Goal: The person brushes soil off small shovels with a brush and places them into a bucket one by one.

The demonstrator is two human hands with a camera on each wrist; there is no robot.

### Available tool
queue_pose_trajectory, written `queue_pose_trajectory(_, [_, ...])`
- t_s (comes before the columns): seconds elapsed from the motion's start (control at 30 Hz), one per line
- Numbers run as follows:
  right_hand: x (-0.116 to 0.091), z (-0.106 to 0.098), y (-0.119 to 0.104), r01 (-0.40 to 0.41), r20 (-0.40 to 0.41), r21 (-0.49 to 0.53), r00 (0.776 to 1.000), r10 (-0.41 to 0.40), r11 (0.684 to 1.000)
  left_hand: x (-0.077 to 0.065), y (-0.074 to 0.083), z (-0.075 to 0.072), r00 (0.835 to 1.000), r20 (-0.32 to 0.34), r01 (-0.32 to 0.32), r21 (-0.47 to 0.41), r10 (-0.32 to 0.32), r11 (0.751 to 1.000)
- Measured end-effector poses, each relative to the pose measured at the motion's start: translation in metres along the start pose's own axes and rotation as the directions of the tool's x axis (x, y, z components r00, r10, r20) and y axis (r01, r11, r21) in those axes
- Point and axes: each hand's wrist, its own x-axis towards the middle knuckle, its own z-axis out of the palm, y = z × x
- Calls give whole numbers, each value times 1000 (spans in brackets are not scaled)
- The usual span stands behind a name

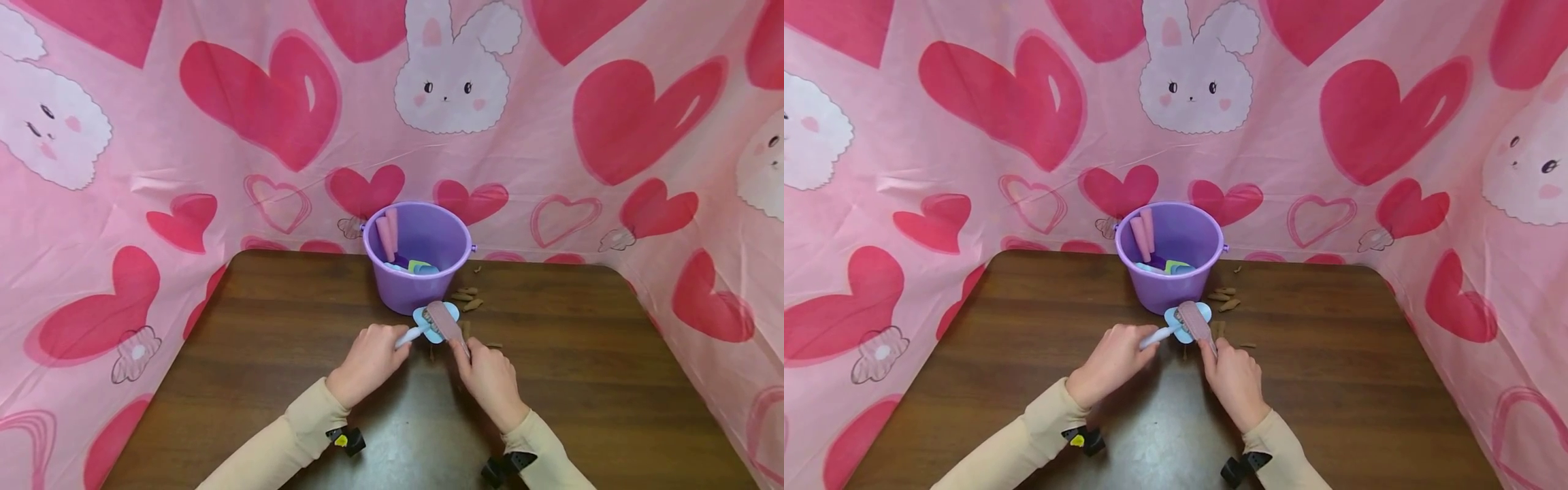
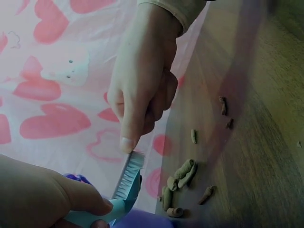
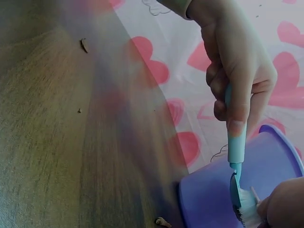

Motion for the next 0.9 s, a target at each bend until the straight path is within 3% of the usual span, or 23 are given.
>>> queue_pose_trajectory(0.3, [-1, 0, 0, -19, -13, 12, 1000, 19, 1000, -2, -1, 2, 1000, 8, 10, -1, -10, 1000])
queue_pose_trajectory(0.43, [1, 0, 3, -45, 26, 32, 999, 44, 998, -2, -2, 3, 1000, 5, -1, -10, 1, 1000])
queue_pose_trajectory(0.53, [7, -1, 8, -100, 113, 140, 990, 85, 985, -3, -4, 3, 1000, 2, 0, -11, 0, 1000])
queue_pose_trajectory(0.67, [13, -5, 17, -181, 173, 307, 976, 132, 934, -5, -7, 1, 1000, -12, 16, 2, -16, 1000])
queue_pose_trajectory(0.77, [12, -7, 19, -120, 156, 324, 985, 72, 939, -6, -8, -1, 999, -16, 34, 1, -34, 999])
queue_pose_trajectory(0.9, [8, -4, 15, 43, 114, 212, 991, -69, 976, -5, -8, -2, 999, -12, 37, -9, -38, 999])
